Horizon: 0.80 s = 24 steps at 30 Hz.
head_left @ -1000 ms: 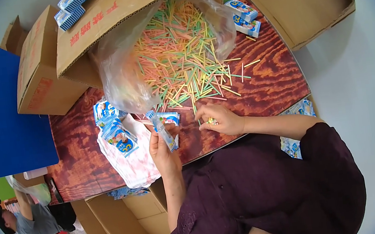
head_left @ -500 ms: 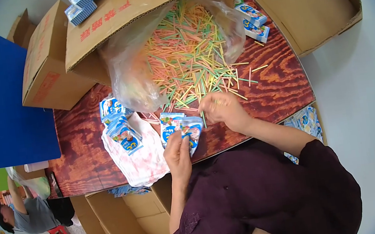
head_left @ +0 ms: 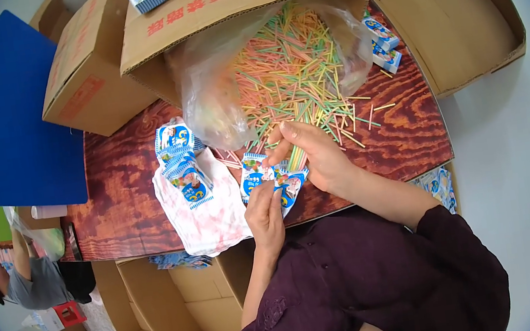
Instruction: Packaging small colorful toy sticks into plastic bags and placing them into cardboard boxes.
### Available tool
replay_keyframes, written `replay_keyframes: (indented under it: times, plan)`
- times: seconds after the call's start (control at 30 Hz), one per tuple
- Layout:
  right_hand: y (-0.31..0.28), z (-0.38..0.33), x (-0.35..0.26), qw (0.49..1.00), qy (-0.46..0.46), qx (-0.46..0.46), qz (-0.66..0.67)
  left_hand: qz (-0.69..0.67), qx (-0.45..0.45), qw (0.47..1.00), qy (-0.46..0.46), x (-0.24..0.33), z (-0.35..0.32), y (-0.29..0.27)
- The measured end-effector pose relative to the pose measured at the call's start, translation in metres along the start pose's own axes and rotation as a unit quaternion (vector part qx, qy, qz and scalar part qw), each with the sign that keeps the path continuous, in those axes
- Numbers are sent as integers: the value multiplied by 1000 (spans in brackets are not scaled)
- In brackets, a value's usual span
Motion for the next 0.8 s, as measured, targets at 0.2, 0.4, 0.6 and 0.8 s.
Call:
replay_keyframes:
  times: [0.2, 0.4, 0.6, 0.8]
  plan:
    - [21, -8, 3, 996, -26, -15, -83, 24, 72, 994, 81, 3, -2, 0]
    - [29, -6, 4, 957, -21, -180, -225, 77, 122, 980, 136, 16, -4, -9]
    - [47, -18, -20, 908, -70, -193, -365, 36, 169, 981, 92, 15, -15, -27]
    - [54, -24, -6, 820, -218, -156, -505, -75, 124, 989, -28, 5, -21, -39]
Point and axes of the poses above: each hand's wrist, its own z-axis towards the middle knuckle, its own y-axis out of the palm, x = y × z, the point moved 3 cm from there along z, towards the middle knuckle, and after that the axes turned 14 degrees about -z, right-handed, at the moved point
